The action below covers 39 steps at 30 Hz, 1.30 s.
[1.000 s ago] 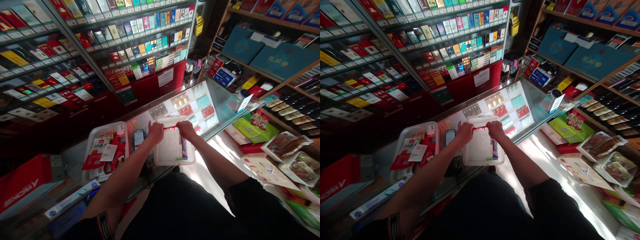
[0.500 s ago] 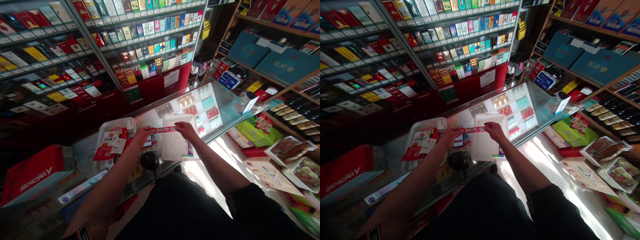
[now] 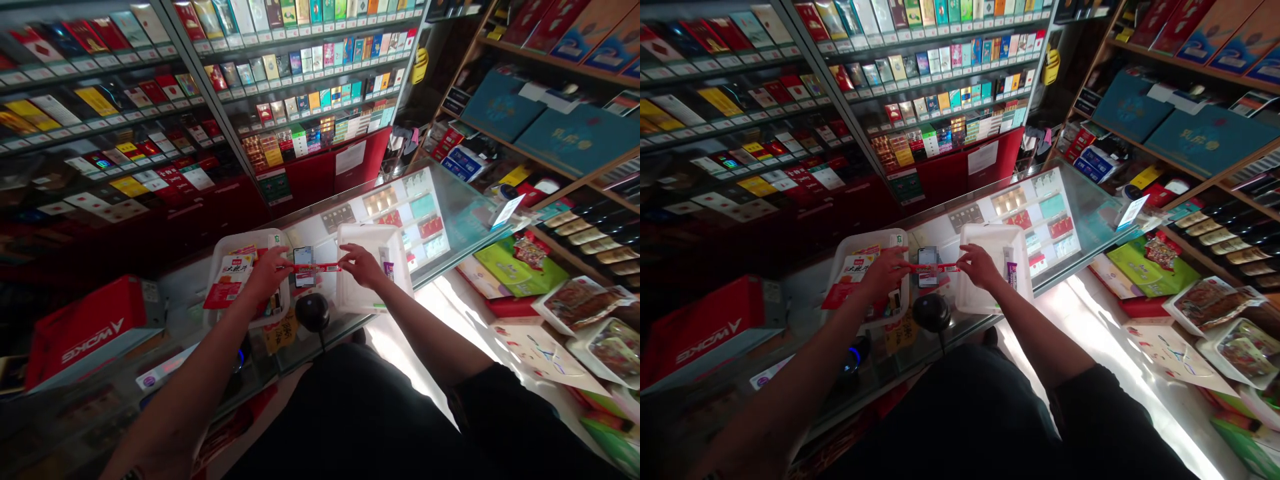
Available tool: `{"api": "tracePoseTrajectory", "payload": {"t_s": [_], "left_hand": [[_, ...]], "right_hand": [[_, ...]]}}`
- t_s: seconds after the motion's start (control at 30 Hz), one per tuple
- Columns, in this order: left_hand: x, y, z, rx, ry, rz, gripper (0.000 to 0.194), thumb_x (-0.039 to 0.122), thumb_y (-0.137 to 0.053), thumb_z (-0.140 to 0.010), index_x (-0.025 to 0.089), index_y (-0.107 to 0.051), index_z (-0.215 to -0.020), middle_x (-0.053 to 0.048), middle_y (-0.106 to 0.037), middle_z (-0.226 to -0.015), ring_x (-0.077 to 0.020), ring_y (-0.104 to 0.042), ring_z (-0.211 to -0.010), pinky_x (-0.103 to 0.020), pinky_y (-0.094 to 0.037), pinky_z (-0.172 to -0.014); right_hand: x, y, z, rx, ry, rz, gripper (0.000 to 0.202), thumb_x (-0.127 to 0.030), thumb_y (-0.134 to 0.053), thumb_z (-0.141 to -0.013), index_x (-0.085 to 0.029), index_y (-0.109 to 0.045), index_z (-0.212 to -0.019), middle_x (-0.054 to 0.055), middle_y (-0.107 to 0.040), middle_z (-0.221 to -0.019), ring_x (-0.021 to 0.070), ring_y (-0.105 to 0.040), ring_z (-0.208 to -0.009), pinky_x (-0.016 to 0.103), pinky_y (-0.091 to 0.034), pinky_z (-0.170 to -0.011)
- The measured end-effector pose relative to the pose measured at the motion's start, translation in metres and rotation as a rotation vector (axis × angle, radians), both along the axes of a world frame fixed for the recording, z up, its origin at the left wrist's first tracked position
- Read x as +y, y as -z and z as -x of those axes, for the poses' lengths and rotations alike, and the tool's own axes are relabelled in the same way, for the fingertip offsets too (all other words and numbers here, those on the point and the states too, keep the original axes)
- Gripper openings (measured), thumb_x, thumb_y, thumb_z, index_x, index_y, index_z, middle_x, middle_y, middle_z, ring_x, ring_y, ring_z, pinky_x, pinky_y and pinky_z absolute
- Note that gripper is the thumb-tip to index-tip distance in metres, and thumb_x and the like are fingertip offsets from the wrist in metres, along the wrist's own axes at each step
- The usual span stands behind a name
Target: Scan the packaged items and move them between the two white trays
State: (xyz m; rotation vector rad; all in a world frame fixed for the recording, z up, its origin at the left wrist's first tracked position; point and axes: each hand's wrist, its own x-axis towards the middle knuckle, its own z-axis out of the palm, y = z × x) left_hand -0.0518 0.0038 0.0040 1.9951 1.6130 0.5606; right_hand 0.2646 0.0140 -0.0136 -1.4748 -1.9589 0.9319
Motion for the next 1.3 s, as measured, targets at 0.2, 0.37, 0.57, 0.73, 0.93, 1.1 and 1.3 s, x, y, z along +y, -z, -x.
{"api": "tracePoseTrajectory", "payload": {"t_s": [0.2, 0.37, 0.57, 0.73, 0.93, 1.1, 1.3], "left_hand": [[-0.015, 0.006, 0.028, 0.288, 0.067, -0.149, 0.023, 0.028, -0.062, -0.092, 0.024, -0.084, -0.094, -0.007, -0.056, -0.16, -0.037, -0.031, -0.16, -0.058, -0.025, -0.132], [-0.029, 0.012, 0.037, 0.383, 0.033, -0.163, 0.024, 0.023, -0.057, -0.096, 0.02, -0.081, -0.095, -0.007, -0.053, -0.162, -0.0404, -0.026, -0.161, -0.066, -0.016, -0.13], [-0.041, 0.013, 0.048, 0.382, 0.007, -0.153, 0.021, 0.022, -0.06, -0.094, 0.021, -0.081, -0.094, -0.007, -0.056, -0.159, -0.0434, -0.03, -0.158, -0.069, -0.017, -0.129], [-0.046, 0.015, 0.052, 0.379, -0.002, -0.147, 0.023, 0.025, -0.059, -0.095, 0.023, -0.082, -0.092, -0.009, -0.055, -0.161, -0.0391, -0.027, -0.162, -0.069, -0.018, -0.13], [-0.047, 0.014, 0.054, 0.382, 0.013, -0.148, 0.024, 0.024, -0.06, -0.093, 0.022, -0.084, -0.091, -0.011, -0.054, -0.162, -0.0402, -0.027, -0.162, -0.07, -0.02, -0.13], [-0.049, 0.018, 0.065, 0.388, -0.006, -0.153, 0.026, 0.028, -0.058, -0.094, 0.024, -0.084, -0.096, -0.008, -0.053, -0.163, -0.0394, -0.031, -0.161, -0.067, -0.02, -0.131], [-0.066, 0.016, 0.073, 0.4, -0.094, -0.158, 0.024, 0.03, -0.06, -0.092, 0.026, -0.084, -0.096, -0.006, -0.054, -0.162, -0.0374, -0.033, -0.16, -0.064, -0.021, -0.132]], "right_hand": [[-0.009, 0.012, 0.028, -0.125, -0.102, -0.116, 0.02, -0.017, -0.068, -0.094, -0.025, -0.086, -0.097, 0.008, -0.057, -0.16, 0.0329, -0.033, -0.161, 0.058, -0.033, -0.128], [-0.015, 0.02, 0.053, -0.192, -0.119, -0.181, 0.019, -0.015, -0.069, -0.093, -0.024, -0.086, -0.095, 0.009, -0.058, -0.159, 0.036, -0.033, -0.161, 0.061, -0.032, -0.128], [-0.019, 0.027, 0.068, -0.227, -0.128, -0.175, 0.018, -0.017, -0.07, -0.093, -0.024, -0.086, -0.095, 0.009, -0.058, -0.159, 0.0375, -0.034, -0.161, 0.062, -0.032, -0.128], [-0.02, 0.037, 0.072, -0.24, -0.13, -0.164, 0.021, -0.012, -0.067, -0.092, -0.024, -0.085, -0.093, 0.008, -0.058, -0.159, 0.0372, -0.033, -0.161, 0.065, -0.033, -0.127], [-0.019, 0.042, 0.074, -0.254, -0.111, -0.153, 0.016, -0.021, -0.072, -0.093, -0.026, -0.086, -0.098, 0.009, -0.058, -0.159, 0.0362, -0.034, -0.161, 0.063, -0.031, -0.129], [-0.016, 0.034, 0.08, -0.25, -0.09, -0.159, 0.018, -0.02, -0.068, -0.095, -0.025, -0.086, -0.099, 0.009, -0.06, -0.157, 0.0348, -0.038, -0.158, 0.06, -0.032, -0.128], [-0.005, 0.024, 0.1, -0.267, -0.1, -0.18, 0.021, -0.017, -0.065, -0.094, -0.024, -0.085, -0.099, 0.008, -0.062, -0.154, 0.032, -0.043, -0.155, 0.055, -0.035, -0.128]]}}
